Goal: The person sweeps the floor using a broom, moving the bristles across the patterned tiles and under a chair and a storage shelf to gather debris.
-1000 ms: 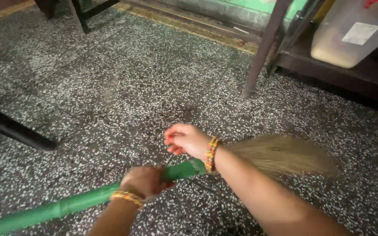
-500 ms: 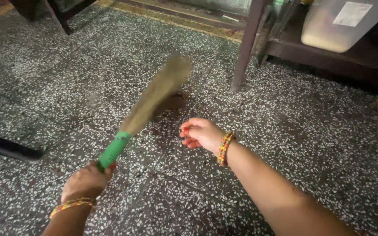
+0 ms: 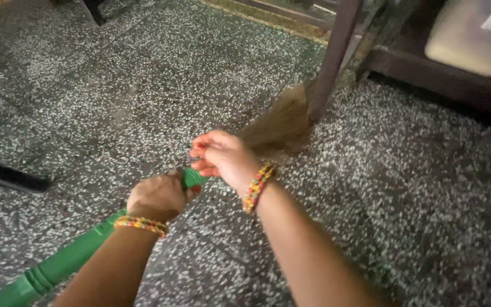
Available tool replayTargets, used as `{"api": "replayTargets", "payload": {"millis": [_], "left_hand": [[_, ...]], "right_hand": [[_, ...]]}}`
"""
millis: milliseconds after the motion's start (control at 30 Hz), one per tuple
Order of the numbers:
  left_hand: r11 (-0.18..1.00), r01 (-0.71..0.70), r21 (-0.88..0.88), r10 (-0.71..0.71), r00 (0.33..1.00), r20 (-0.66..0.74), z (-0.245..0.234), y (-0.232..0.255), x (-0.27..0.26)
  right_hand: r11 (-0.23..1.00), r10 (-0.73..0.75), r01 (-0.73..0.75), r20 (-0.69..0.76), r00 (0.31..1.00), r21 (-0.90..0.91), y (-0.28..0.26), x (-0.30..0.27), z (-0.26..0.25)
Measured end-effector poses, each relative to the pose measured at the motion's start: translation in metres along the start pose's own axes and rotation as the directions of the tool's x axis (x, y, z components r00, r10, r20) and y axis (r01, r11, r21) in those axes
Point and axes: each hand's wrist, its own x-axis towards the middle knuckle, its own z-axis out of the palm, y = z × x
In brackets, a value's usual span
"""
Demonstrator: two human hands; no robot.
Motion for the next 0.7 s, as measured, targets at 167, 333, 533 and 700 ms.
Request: {"api": "replayTargets", "payload": {"millis": [167, 333, 533, 700], "left_hand": [[0.972, 0.188, -0.145, -0.196, 0.980, -0.042, -0.026, 0.005, 0.031], [0.939, 0.278, -0.201, -0.297, 0.952, -0.069, -0.066, 0.019, 0.031], [0.977, 0.172, -0.123, -0.184, 0.978, -0.094, -0.099, 0.051, -0.002], [0.995, 0.096, 0.025, -0.098, 0.990, 0.098, -0.113, 0.082, 0.009]], "right_hand": [[0.996, 0.046, -0.044, -0.022, 0.999, 0.082, -0.003, 0.012, 0.001], [0.991, 0.071, -0.072, 0.015, 0.997, 0.112, -0.004, 0.030, -0.010], [0.990, 0.056, -0.050, -0.043, 0.997, 0.130, -0.033, 0.033, -0.034], [0.987, 0.050, -0.038, -0.075, 0.996, 0.154, -0.039, 0.026, -0.066]]}}
